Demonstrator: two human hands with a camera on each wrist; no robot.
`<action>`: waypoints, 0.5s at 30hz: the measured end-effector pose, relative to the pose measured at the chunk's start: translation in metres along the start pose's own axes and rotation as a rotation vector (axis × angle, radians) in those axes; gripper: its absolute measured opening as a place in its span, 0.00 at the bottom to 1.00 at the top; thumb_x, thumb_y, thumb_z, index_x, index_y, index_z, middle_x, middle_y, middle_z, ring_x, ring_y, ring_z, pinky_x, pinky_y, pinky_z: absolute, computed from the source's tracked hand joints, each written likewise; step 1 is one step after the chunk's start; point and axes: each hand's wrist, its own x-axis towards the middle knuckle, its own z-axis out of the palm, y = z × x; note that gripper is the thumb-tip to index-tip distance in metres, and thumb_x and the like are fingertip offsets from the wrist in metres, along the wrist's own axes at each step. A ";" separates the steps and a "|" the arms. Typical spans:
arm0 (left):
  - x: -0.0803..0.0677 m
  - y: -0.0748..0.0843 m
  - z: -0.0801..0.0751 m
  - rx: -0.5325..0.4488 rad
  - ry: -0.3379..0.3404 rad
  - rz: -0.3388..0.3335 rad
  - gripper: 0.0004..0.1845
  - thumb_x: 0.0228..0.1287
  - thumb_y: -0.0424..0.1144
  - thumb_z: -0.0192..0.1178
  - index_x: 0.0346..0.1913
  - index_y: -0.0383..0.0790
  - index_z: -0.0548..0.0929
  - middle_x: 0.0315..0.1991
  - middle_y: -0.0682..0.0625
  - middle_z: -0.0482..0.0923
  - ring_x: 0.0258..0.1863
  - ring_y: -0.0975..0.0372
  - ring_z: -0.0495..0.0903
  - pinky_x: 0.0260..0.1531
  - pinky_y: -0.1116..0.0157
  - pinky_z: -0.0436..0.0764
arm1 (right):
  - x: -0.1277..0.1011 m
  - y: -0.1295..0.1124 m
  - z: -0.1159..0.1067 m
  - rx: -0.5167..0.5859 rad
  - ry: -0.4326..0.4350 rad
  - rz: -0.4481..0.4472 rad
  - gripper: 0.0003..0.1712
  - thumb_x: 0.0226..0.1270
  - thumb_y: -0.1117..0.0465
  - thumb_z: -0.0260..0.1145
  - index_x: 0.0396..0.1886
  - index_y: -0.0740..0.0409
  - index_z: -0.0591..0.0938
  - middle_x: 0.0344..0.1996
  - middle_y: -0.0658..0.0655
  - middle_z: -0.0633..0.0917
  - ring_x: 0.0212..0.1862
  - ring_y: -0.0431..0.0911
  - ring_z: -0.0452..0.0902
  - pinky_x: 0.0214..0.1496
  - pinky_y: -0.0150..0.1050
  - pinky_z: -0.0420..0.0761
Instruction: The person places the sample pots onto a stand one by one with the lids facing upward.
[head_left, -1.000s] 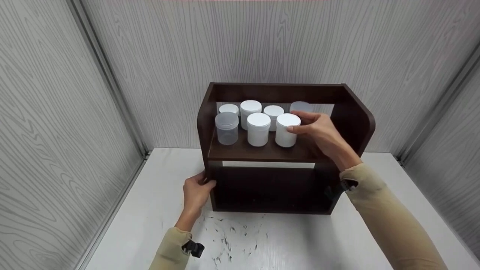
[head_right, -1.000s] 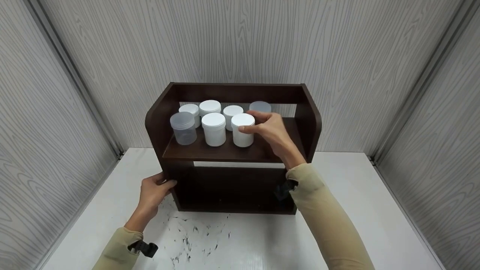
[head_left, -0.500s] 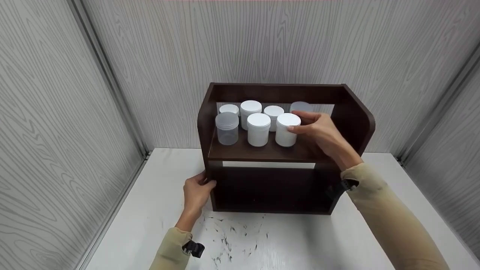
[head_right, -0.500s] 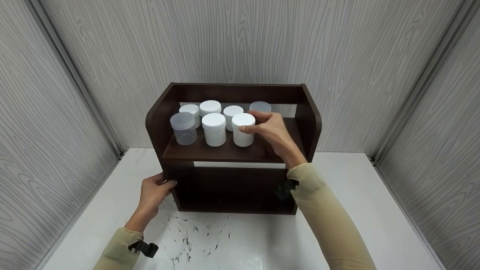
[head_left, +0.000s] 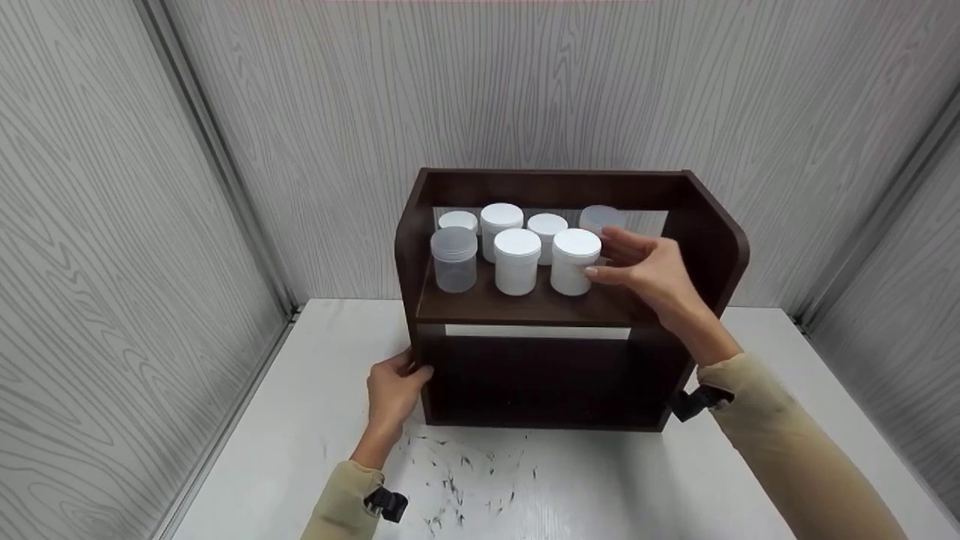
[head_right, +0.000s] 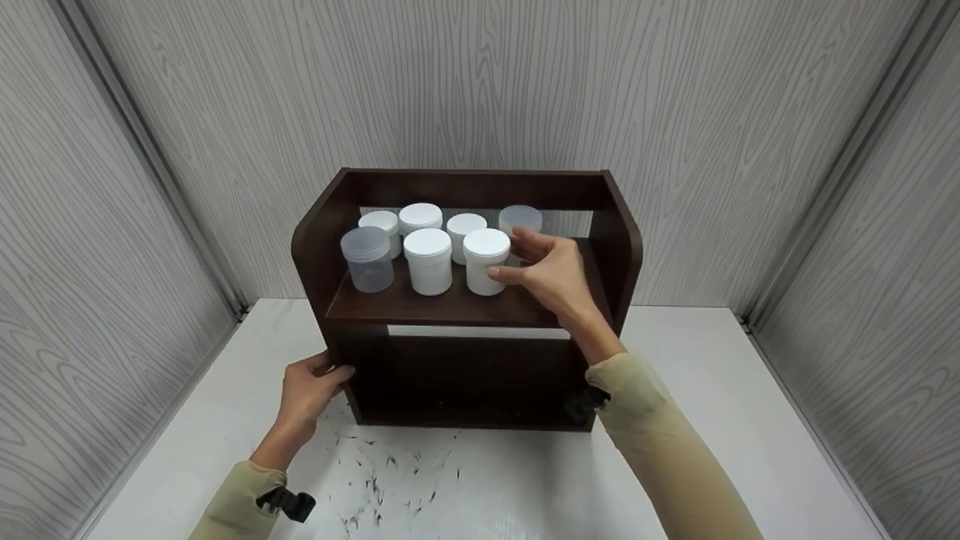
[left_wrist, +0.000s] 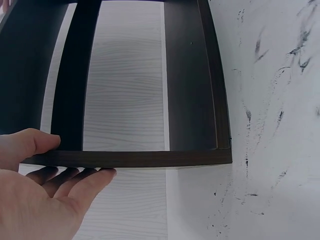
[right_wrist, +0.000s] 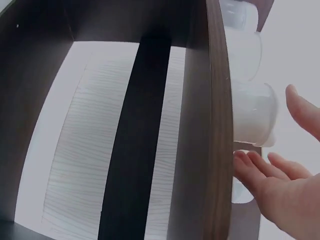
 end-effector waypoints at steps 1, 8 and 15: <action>0.000 0.000 0.000 0.002 -0.003 0.005 0.27 0.66 0.32 0.66 0.66 0.23 0.79 0.59 0.31 0.82 0.59 0.44 0.84 0.54 0.53 0.84 | -0.005 -0.001 0.000 0.006 0.014 -0.009 0.46 0.55 0.67 0.85 0.73 0.68 0.75 0.65 0.65 0.82 0.64 0.54 0.81 0.60 0.36 0.81; -0.002 0.001 -0.006 0.039 -0.034 0.036 0.24 0.65 0.33 0.69 0.63 0.25 0.82 0.57 0.33 0.84 0.57 0.46 0.85 0.52 0.55 0.86 | -0.048 -0.004 0.001 0.016 0.109 -0.086 0.41 0.57 0.69 0.83 0.70 0.70 0.77 0.60 0.70 0.84 0.60 0.54 0.85 0.55 0.36 0.84; -0.012 0.004 -0.014 0.153 -0.053 0.171 0.19 0.66 0.29 0.67 0.58 0.23 0.85 0.52 0.33 0.86 0.49 0.44 0.89 0.45 0.53 0.88 | -0.100 0.013 -0.003 -0.109 0.109 -0.202 0.28 0.60 0.70 0.81 0.60 0.67 0.86 0.54 0.64 0.89 0.55 0.49 0.88 0.54 0.37 0.85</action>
